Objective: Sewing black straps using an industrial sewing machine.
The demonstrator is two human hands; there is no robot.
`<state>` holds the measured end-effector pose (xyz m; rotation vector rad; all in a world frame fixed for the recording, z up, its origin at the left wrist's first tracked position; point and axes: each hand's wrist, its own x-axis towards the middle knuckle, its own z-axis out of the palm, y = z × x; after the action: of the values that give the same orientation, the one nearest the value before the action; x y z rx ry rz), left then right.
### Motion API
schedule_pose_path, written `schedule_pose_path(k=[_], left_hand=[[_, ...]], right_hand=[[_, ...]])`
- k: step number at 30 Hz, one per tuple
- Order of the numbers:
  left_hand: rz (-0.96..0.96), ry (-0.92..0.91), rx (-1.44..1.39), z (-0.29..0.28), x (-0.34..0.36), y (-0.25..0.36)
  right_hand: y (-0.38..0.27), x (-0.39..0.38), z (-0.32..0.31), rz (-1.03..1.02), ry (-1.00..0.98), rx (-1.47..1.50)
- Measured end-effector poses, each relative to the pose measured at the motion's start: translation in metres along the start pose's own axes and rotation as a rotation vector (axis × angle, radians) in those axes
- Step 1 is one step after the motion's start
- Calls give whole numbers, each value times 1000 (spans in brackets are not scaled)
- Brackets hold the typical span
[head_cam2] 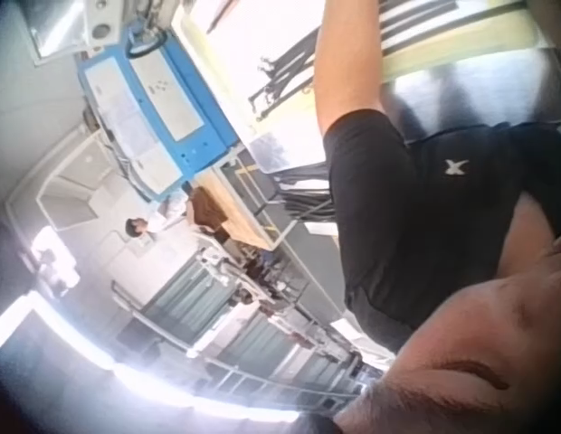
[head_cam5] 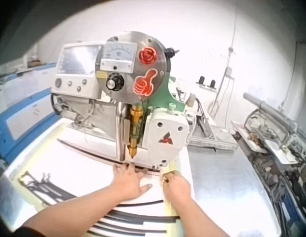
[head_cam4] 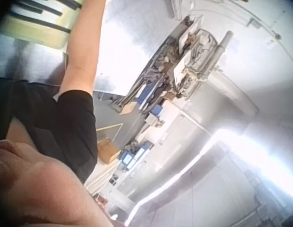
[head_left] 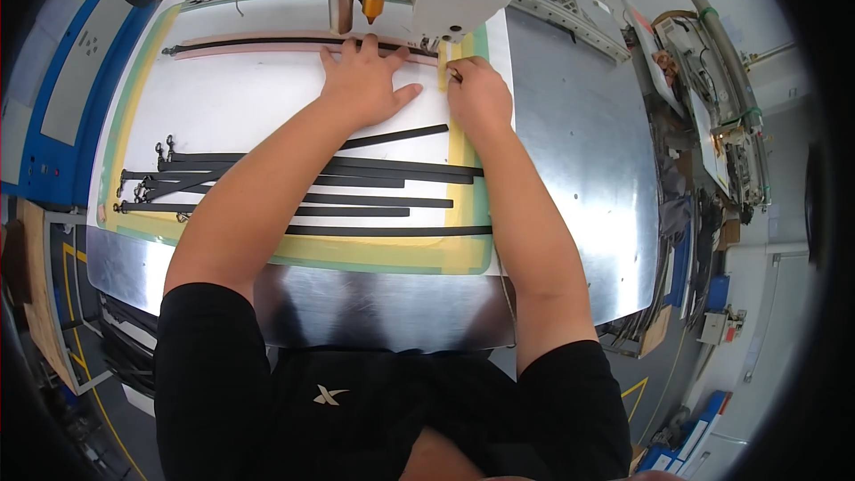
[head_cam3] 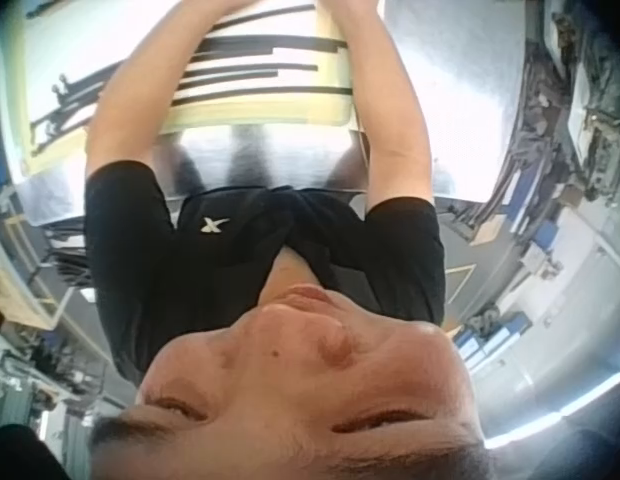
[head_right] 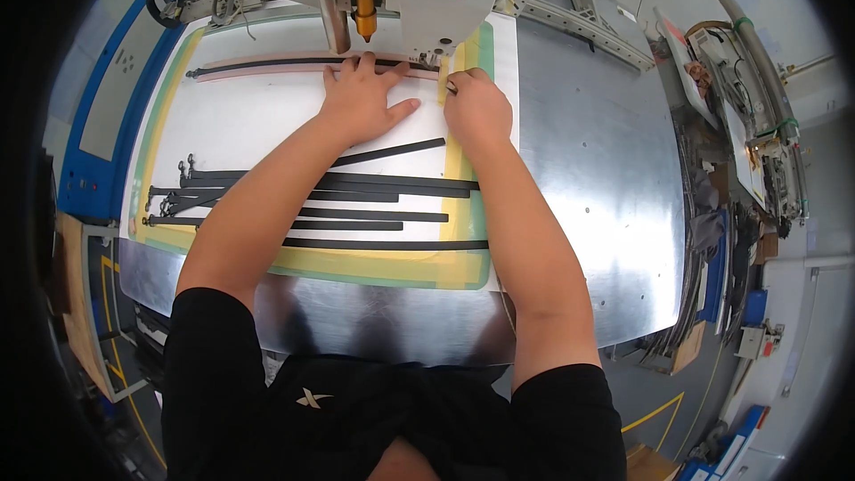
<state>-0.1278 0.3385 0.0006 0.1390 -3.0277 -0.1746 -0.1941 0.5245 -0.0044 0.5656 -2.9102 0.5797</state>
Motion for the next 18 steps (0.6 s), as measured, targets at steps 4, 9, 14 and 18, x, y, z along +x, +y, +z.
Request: schedule_pose_path(k=[4,9,14,18], left_hand=[[-3,-24,4,1,3,-3],[9,-8,-6,-2,-2,-10],[126,23,-21,-6,-9,-42],[101,55,-27,-20,-17,-114]], right_hand=[[-6,-2,1,-17,10,-20],[-16,-4,4,-47,22,-15],[-7,-3,16,-20,72,-35],[-7,-5,4,2,65,-58]])
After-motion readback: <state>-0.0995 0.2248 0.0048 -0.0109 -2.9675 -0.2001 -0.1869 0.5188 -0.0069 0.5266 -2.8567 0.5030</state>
